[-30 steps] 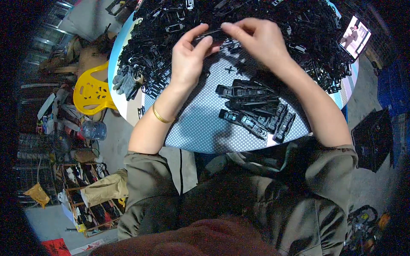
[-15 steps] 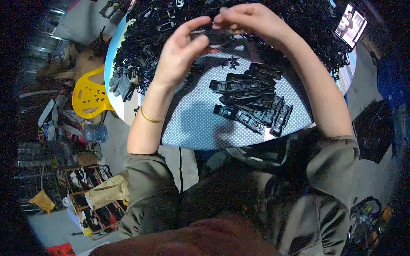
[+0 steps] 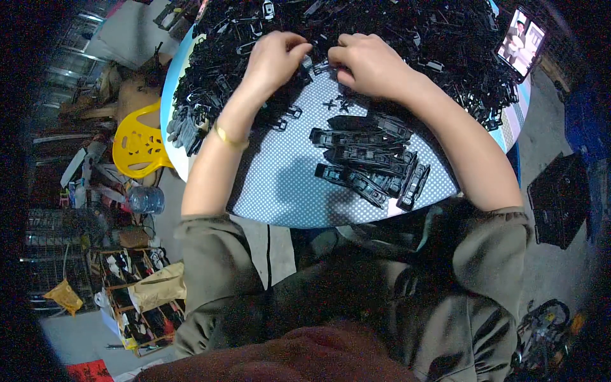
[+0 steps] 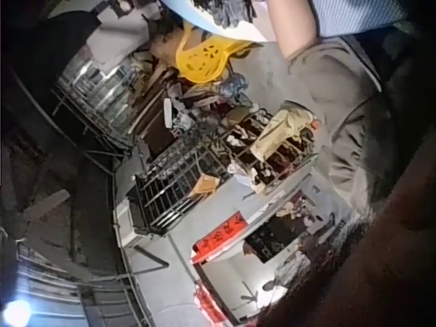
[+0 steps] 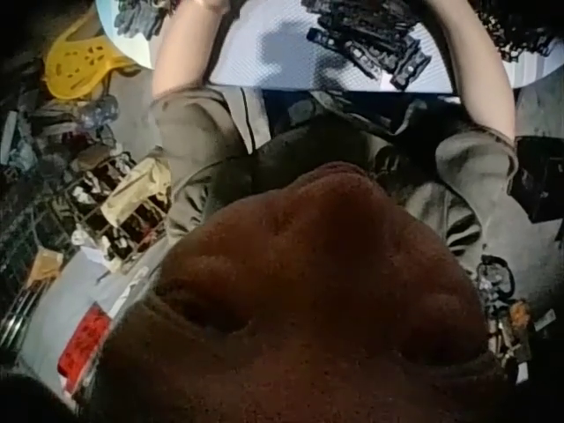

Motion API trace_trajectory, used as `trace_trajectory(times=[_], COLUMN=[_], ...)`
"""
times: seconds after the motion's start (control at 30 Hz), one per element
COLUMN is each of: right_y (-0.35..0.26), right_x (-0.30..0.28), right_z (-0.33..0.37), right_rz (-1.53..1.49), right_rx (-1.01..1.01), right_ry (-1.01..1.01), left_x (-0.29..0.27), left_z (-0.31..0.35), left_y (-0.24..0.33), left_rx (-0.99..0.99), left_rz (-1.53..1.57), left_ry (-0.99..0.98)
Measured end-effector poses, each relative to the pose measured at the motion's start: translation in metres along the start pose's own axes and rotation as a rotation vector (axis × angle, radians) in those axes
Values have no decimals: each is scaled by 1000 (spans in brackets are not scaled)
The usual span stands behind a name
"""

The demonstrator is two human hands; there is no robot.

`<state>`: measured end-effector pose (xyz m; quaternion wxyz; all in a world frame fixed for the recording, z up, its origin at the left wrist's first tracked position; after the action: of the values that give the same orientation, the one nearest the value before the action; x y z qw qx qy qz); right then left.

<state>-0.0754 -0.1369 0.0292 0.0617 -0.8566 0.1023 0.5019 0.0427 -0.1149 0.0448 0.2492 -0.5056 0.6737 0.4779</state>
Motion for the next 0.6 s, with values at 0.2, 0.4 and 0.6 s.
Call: trace_trajectory(times=[0.2, 0.4, 0.6], right_y=[11, 32, 35], right_x=[-11, -22, -29], right_z=[0, 2, 0], right_rz=[-172, -147, -134], right_rx=[85, 205, 218], right_ry=[129, 321, 360], left_x=[24, 15, 35], left_z=[-43, -64, -81], left_y=[-44, -32, -42], left_rx=[-90, 3, -10], left_rz=[-351, -250, -241], left_ry=[-106, 146, -28])
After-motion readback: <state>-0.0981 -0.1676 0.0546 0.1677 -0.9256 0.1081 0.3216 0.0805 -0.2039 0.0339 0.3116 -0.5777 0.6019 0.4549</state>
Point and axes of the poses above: each hand's wrist, its own z-axis away from the middle knuckle, its own x-axis out of the palm, y = z × x, the point moved 8 cm from there along -z, towards the middle knuckle, and after that the axes turned 8 degrees about z, right-handed, at the moved point
